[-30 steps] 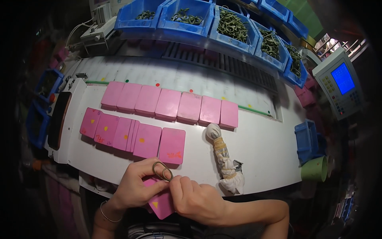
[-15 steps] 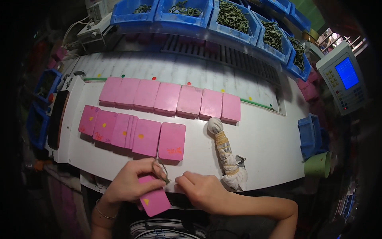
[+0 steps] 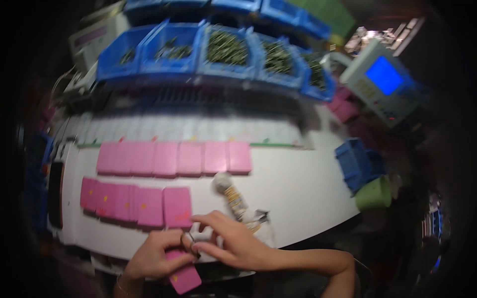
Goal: The person places metal ring and pin components into a pink mold, uses a white cloth pad to apply pressure, and organizes finished pink blocks on the workbench.
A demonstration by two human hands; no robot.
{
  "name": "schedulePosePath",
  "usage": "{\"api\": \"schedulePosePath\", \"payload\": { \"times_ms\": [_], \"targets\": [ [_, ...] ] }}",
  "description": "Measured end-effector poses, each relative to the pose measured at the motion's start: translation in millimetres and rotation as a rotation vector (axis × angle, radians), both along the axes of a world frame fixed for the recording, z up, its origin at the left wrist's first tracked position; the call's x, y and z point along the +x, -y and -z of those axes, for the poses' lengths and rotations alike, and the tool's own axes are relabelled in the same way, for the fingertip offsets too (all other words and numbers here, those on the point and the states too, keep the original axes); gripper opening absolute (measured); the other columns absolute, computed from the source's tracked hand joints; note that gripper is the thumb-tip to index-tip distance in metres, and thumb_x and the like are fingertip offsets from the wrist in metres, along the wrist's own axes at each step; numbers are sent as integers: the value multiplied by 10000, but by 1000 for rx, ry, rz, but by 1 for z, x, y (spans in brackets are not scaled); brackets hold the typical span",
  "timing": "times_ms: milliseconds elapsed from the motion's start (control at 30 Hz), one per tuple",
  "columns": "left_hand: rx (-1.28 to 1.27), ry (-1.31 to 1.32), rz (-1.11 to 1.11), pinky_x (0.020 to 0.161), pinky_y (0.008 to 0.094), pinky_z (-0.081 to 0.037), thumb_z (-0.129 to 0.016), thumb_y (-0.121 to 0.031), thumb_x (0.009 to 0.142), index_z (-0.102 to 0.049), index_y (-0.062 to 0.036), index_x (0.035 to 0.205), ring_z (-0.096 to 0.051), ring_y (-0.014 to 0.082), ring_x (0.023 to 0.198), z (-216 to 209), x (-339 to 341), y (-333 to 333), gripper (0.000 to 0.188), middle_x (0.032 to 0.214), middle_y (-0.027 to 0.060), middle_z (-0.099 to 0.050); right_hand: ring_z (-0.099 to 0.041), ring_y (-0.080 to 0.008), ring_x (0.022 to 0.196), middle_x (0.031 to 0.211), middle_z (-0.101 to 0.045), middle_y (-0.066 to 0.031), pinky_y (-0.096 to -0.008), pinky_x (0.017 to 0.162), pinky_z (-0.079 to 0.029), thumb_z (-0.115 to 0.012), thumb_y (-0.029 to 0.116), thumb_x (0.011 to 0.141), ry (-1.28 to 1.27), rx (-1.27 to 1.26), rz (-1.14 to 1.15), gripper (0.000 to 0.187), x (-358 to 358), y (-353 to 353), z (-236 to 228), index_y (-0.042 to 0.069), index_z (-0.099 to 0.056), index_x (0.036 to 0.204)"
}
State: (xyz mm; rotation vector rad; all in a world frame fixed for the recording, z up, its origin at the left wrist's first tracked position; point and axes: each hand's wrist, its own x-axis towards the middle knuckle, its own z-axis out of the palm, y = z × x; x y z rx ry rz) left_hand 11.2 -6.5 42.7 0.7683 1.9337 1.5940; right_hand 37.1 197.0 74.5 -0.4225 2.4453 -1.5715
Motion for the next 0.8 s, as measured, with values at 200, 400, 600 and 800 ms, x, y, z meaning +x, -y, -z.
{"api": "schedulePosePath", "payload": {
  "times_ms": [200,400,600,800],
  "targets": [
    [-58,-28,-119,605,260,-487,-604,-124,797,-643,26,873,-602,131,634,-12,11,-17,172,696,104,-645,-558,-66,583,698,-605,-25,-222,532,-449,-610,135,849,422,-162,59,136,-33,-37,-20,2,-612,877],
    [-218,212,-30,607,270,-495,-615,-224,829,-621,52,944,-600,135,687,0,14,-19,299,775,116,-652,-586,-93,529,647,-624,-48,-221,409,-448,-634,96,791,-366,65,549,107,-147,-155,-63,-9,-632,772],
    [-386,296,180,581,275,-473,-575,-266,852,-642,52,927,-581,131,635,-12,12,-27,333,728,102,-656,-614,-122,519,621,-627,-75,-237,475,-513,-622,87,790,-664,186,963,121,-252,-233,-117,-31,-634,817],
    [-42,456,-94,644,252,-470,-547,-261,872,-646,37,907,-593,136,687,11,18,-13,315,752,101,-651,-611,-135,596,730,-598,-89,-247,496,-521,-461,-1,865,-848,-59,938,155,-255,-251,-101,-59,-603,884]
  ]
}}
